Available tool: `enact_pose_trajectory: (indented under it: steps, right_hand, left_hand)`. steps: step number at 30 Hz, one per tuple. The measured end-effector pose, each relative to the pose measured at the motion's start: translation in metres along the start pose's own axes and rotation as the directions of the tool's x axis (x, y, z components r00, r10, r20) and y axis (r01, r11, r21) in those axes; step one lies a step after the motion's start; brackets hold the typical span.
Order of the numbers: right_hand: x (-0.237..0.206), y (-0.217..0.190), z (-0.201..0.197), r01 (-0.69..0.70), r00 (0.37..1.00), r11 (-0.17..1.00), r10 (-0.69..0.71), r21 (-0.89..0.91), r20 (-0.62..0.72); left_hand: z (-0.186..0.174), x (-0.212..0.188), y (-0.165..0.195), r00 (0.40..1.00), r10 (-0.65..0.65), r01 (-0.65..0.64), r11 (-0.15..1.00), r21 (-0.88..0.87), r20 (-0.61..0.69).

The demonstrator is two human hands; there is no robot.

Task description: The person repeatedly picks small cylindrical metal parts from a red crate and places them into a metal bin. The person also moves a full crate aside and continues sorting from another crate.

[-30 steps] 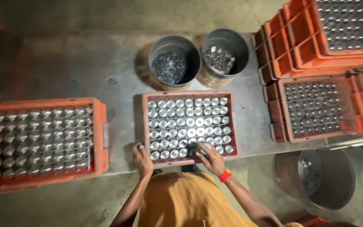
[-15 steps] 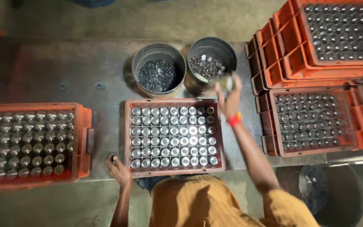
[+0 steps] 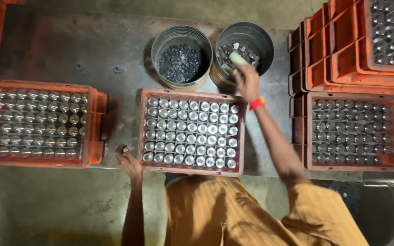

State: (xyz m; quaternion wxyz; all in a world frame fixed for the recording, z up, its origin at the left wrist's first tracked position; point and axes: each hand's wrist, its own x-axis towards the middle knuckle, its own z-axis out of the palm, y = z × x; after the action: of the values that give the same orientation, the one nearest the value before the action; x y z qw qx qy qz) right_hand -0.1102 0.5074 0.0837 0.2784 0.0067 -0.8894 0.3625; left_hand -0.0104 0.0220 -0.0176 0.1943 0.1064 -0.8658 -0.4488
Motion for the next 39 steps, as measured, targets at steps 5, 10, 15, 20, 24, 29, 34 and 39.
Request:
enact_pose_trajectory:
  steps: [5,10,15,20,24,29,34,39]
  right_hand:
    - [-0.137,-0.085,0.02,-0.399,0.915,0.914,0.39,0.081,0.103]
    - [-0.233,-0.156,0.074,-0.428,0.852,0.88,0.317,0.205,0.417]
    - [-0.255,-0.201,0.147,-0.293,0.778,0.95,0.171,0.108,0.605]
    - [-0.256,-0.225,0.209,0.011,0.832,0.943,0.176,-0.332,0.526]
    - [-0.257,-0.232,0.213,-0.091,0.814,0.908,0.304,-0.408,0.495]
    - [-0.239,-0.238,0.203,-0.085,0.831,0.955,0.224,-0.283,0.509]
    - [-0.226,-0.242,0.199,-0.065,0.78,0.921,0.287,-0.385,0.555]
    - [-0.231,-0.232,0.184,-0.092,0.844,0.98,0.17,-0.174,0.508]
  left_hand:
    - [0.0,0.004,-0.008,0.962,0.171,-0.225,0.938,0.264,0.213]
    - [-0.001,0.013,-0.017,0.755,0.398,-0.621,0.69,0.372,0.521]
    - [-0.015,0.043,-0.023,0.439,0.507,-0.76,0.65,0.004,0.742]
    - [-0.002,0.074,-0.017,-0.044,0.346,-0.918,0.357,-0.175,0.937]
    - [0.006,0.079,-0.007,-0.139,0.331,-0.919,0.309,-0.246,0.933]
    - [0.008,0.083,0.004,-0.133,0.416,-0.902,0.325,-0.284,0.9]
    - [0.002,0.08,0.006,-0.069,0.52,-0.871,0.385,-0.306,0.852]
    - [-0.002,0.069,0.004,-0.051,0.629,-0.804,0.435,-0.405,0.775]
